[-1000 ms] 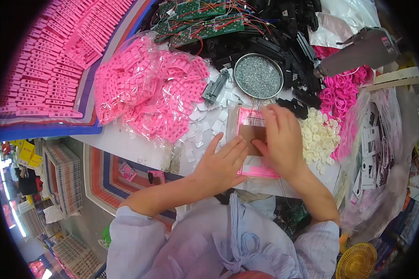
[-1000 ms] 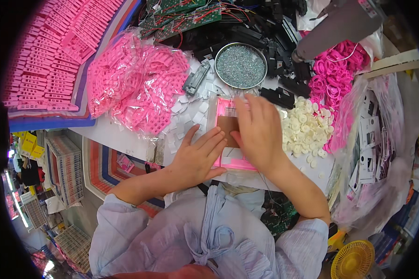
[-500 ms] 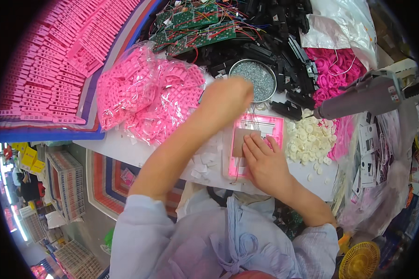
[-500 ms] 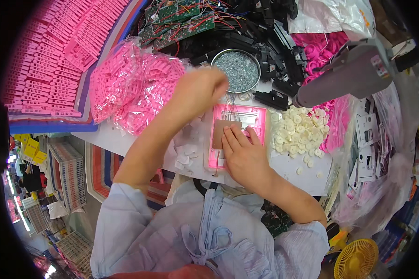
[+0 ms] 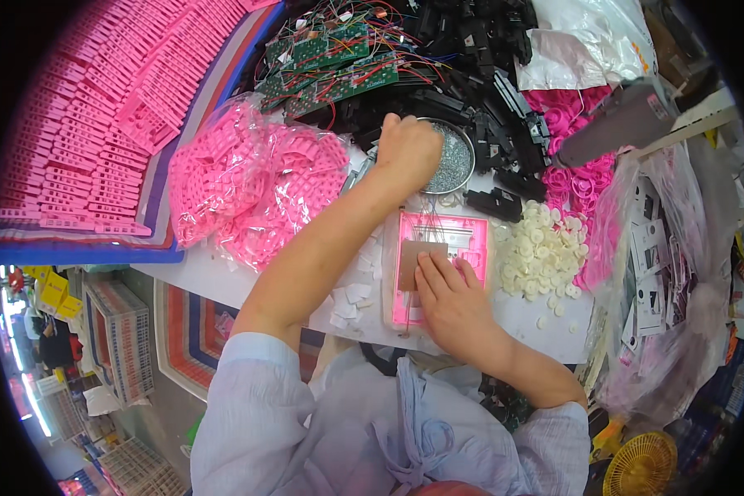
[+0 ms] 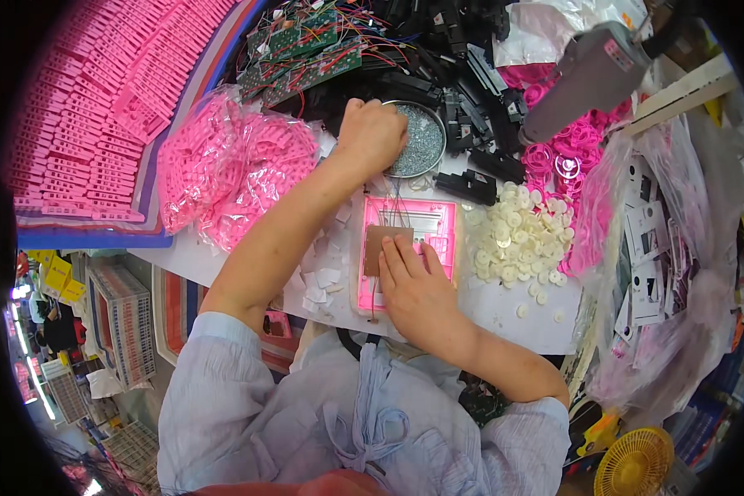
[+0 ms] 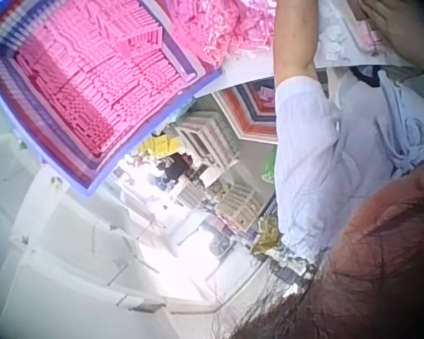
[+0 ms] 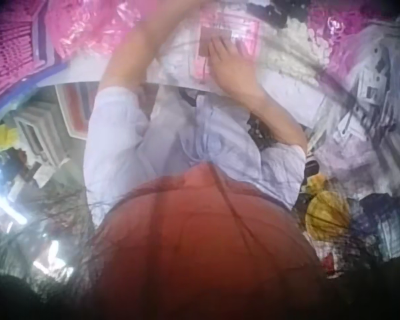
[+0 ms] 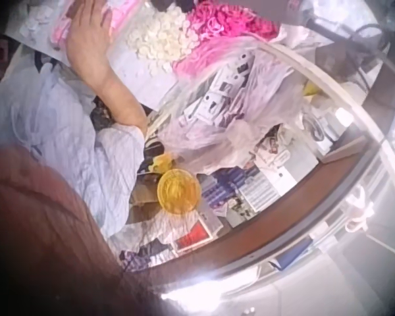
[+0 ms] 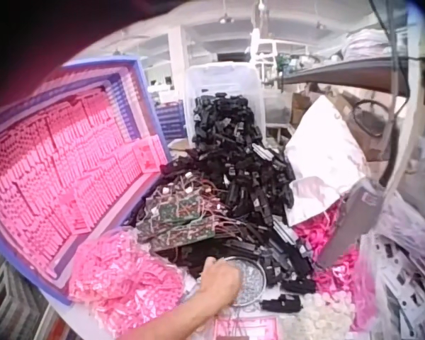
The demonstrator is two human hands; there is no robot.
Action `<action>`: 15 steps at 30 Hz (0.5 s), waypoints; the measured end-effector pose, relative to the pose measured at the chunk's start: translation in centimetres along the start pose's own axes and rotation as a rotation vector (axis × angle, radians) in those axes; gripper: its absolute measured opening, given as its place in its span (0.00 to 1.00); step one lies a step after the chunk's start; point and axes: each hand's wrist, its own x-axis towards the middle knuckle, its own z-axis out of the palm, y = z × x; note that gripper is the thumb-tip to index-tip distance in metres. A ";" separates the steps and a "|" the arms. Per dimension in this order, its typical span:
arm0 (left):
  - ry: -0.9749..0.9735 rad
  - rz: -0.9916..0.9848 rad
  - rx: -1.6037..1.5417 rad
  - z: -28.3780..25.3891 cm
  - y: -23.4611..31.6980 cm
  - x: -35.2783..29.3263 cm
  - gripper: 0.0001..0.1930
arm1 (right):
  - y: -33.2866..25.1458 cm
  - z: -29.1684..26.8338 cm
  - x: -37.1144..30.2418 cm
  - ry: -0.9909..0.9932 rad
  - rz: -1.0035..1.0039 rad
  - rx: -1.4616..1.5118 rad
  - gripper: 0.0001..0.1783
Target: The recorder assembles a pink toy calculator by installing internal components and securing parts with an electric screwdriver.
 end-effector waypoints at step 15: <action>-0.015 -0.161 -0.865 -7.4 3.4 -9.9 0.14 | 0.4 -0.7 0.2 0.107 0.053 0.066 0.24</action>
